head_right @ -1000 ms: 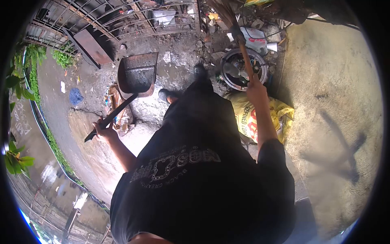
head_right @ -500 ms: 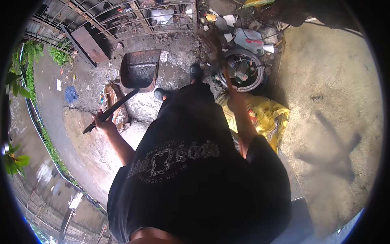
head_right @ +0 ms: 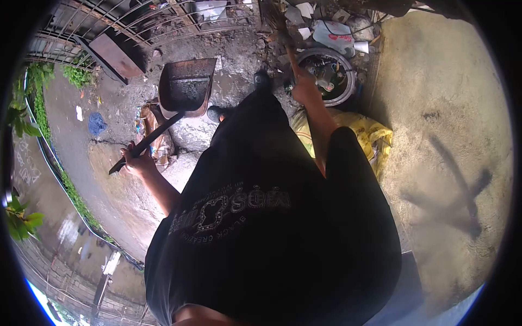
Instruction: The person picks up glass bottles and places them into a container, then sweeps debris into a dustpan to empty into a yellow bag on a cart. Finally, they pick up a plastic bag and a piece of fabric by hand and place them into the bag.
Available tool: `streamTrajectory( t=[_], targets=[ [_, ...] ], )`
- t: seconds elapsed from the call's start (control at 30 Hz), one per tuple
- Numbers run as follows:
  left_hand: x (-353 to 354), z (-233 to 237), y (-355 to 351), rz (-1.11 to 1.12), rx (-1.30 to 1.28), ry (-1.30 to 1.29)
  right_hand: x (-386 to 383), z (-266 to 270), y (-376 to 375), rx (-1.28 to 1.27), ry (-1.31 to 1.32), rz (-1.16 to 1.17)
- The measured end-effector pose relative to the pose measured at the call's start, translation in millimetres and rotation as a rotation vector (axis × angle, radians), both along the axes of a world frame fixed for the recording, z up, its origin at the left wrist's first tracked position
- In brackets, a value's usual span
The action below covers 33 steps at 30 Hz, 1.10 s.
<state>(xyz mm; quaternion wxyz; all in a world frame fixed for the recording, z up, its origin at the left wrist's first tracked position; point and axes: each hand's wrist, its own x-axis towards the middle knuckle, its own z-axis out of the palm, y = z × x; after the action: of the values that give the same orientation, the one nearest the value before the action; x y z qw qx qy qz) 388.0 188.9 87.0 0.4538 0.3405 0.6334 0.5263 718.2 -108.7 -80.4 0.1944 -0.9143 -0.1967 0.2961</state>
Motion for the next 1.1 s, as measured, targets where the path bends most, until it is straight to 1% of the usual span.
streamTrajectory(
  t=[0.03,0.07,0.1,0.13,0.17,0.2,0.23,0.3,0.37,0.43,0.53,0.57,0.63,0.7,0.73,0.77,0.8,0.87,0.9,0.93,1.0,1.03,1.07,1.1],
  targets=[
    [6,2,-3,0.027,-0.021,0.023,-13,-23,-14,-0.062,-0.049,0.059],
    [10,0,-6,0.063,-0.043,0.043,-13,-21,-21,-0.064,-0.065,0.066],
    [6,-3,-6,0.023,-0.047,0.035,-20,-14,-28,-0.102,-0.023,0.049],
    [3,-5,-7,0.029,-0.051,0.038,-30,-8,-36,-0.142,0.029,0.028],
    [3,-8,-6,0.003,-0.049,0.051,-33,1,-39,-0.146,0.034,0.033],
    [3,-11,-6,-0.023,-0.048,0.062,-31,15,-41,-0.121,0.109,0.011],
    [5,-14,-5,0.016,-0.055,0.042,-31,28,-44,-0.096,0.182,-0.013],
    [6,-12,-4,0.008,-0.079,0.032,-39,54,-49,-0.072,0.138,-0.005],
    [4,-7,-4,0.003,-0.107,0.038,-45,60,-50,-0.053,0.111,0.004],
    [12,-3,-8,0.005,-0.091,0.021,-46,55,-53,0.055,0.056,-0.095],
    [13,-8,-5,-0.019,-0.106,0.022,-18,2,-43,0.107,-0.002,-0.106],
    [13,-10,-1,-0.027,-0.112,0.026,-7,-8,-39,0.102,0.001,-0.114],
    [17,-16,4,-0.066,-0.074,0.050,16,-18,-36,0.101,0.613,-0.531],
    [20,-15,6,-0.112,-0.070,0.056,16,-10,-54,0.069,0.606,-0.517],
    [23,-14,8,-0.146,-0.058,0.053,18,-1,-55,0.044,0.592,-0.489],
    [24,-15,9,-0.154,-0.046,0.046,17,11,-57,-0.033,0.491,-0.411],
    [26,-16,9,-0.152,-0.043,0.046,12,2,-64,-0.032,0.492,-0.407],
    [27,-15,10,-0.179,-0.002,0.018,-13,-20,-92,0.034,-0.212,-0.101],
    [27,-14,10,-0.210,-0.012,0.013,-20,-8,-94,0.013,-0.292,-0.068],
    [28,-15,10,-0.206,-0.001,-0.002,-21,9,-93,0.023,-0.308,-0.065],
    [26,-15,8,-0.182,-0.019,-0.086,-25,37,-89,0.188,0.490,-0.559],
    [27,-12,7,-0.177,-0.046,-0.066,-26,41,-86,0.248,0.623,-0.674],
    [23,-12,7,-0.177,-0.048,-0.058,-25,37,-83,0.243,0.630,-0.677],
    [20,-15,10,-0.189,-0.052,-0.069,-16,27,-78,0.334,0.745,-0.773]
  ],
)
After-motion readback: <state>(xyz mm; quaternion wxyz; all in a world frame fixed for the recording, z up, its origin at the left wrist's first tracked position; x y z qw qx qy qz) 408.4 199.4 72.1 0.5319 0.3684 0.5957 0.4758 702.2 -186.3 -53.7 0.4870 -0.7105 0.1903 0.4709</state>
